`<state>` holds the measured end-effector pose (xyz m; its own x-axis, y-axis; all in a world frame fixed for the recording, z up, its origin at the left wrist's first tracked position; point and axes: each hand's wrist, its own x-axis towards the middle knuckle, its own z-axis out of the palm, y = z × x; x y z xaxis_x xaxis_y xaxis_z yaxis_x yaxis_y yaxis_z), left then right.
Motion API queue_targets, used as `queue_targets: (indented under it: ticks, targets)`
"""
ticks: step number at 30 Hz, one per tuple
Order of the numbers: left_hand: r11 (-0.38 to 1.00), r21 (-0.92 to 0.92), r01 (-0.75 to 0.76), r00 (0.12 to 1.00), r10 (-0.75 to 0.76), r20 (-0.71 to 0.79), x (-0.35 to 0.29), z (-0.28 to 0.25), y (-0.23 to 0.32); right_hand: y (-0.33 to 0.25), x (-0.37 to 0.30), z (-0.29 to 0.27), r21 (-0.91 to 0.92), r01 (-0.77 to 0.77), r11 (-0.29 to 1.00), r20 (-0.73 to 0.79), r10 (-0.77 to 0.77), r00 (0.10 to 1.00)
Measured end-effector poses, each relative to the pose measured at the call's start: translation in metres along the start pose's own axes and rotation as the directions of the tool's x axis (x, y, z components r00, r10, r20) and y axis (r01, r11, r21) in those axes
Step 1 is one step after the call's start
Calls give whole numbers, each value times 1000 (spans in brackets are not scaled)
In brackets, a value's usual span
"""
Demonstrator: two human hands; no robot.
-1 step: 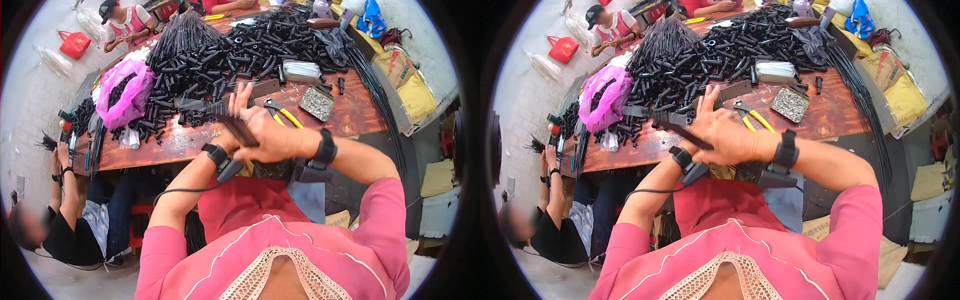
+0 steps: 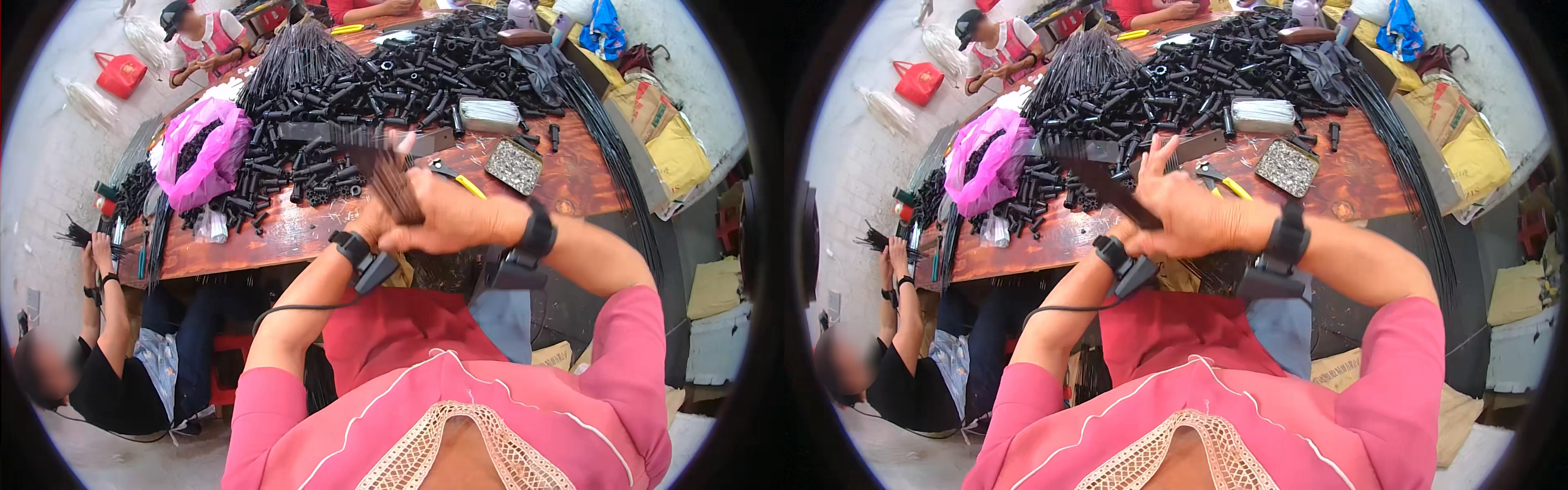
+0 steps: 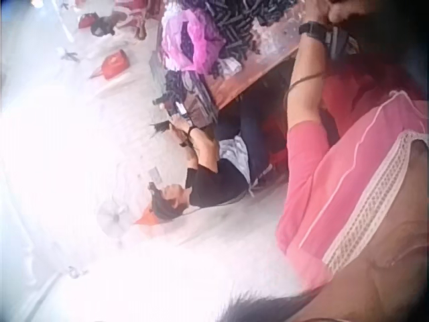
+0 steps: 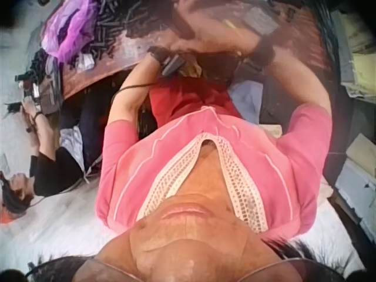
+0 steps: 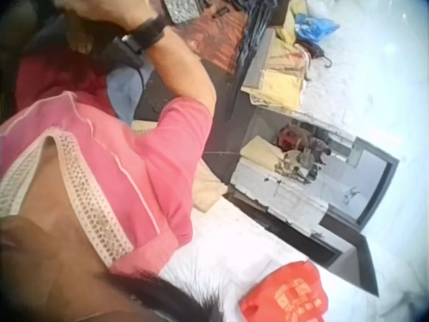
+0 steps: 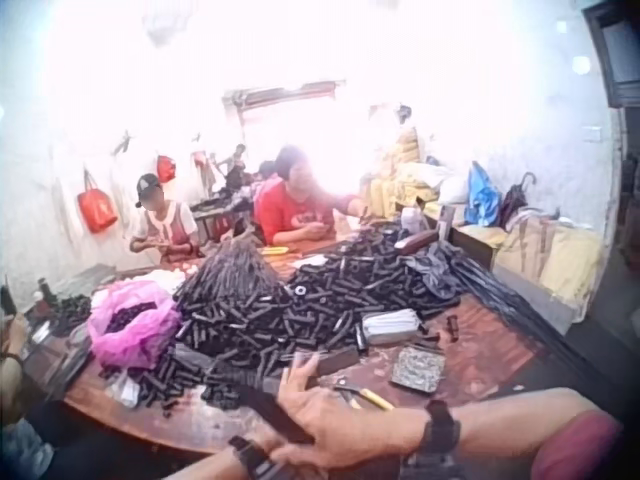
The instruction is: Assembling plastic components and tips onto umbrella ribs at a factory workstation.
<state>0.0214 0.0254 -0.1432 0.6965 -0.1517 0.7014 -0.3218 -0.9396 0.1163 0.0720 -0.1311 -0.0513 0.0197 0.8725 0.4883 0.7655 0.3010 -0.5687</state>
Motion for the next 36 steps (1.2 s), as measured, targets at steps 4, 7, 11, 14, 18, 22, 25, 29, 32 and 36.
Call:
queue_targets:
  ticks: [4, 7, 11, 14, 18, 22, 25, 29, 32, 36]
  targets:
    - [720, -611, 329, 940, -314, 136, 38, -42, 26, -41, 40, -81, -74, -196, 978, 235, 208, 949]
    - [548, -765, 339, 939, -246, 240, 63, -58, 18, -107, 60, -125, -29, -290, 957, 156, 291, 944]
    - [119, -872, 475, 867, -234, 440, 72, -85, 78, -110, 56, -140, 114, -244, 963, 125, 230, 965]
    - [-92, -831, 549, 828, -78, 555, 45, -102, 97, -94, 64, -140, 196, -168, 966, 175, 134, 975]
    - [-139, -826, 546, 806, -180, 563, 14, -103, 126, -75, 72, -138, 302, -61, 951, 208, -4, 978]
    - [-99, -783, 614, 730, -308, 610, 8, -108, 136, -50, 68, -113, 309, -76, 948, 22, 73, 997]
    - [-200, -786, 586, 690, -385, 612, 7, -114, 125, -44, 45, -97, 295, -183, 938, -124, 227, 966]
    - [-457, -835, 307, 693, -494, 526, 2, -137, 90, 3, -10, -76, 308, -350, 885, -1, 369, 930]
    - [-545, -837, 53, 686, -589, 427, 7, -154, 75, 16, -71, -25, 340, -476, 811, 56, 488, 871]
    - [-326, -940, -103, 512, -827, 231, 2, -157, 83, -48, -72, 28, 278, -291, 915, 0, 303, 953]
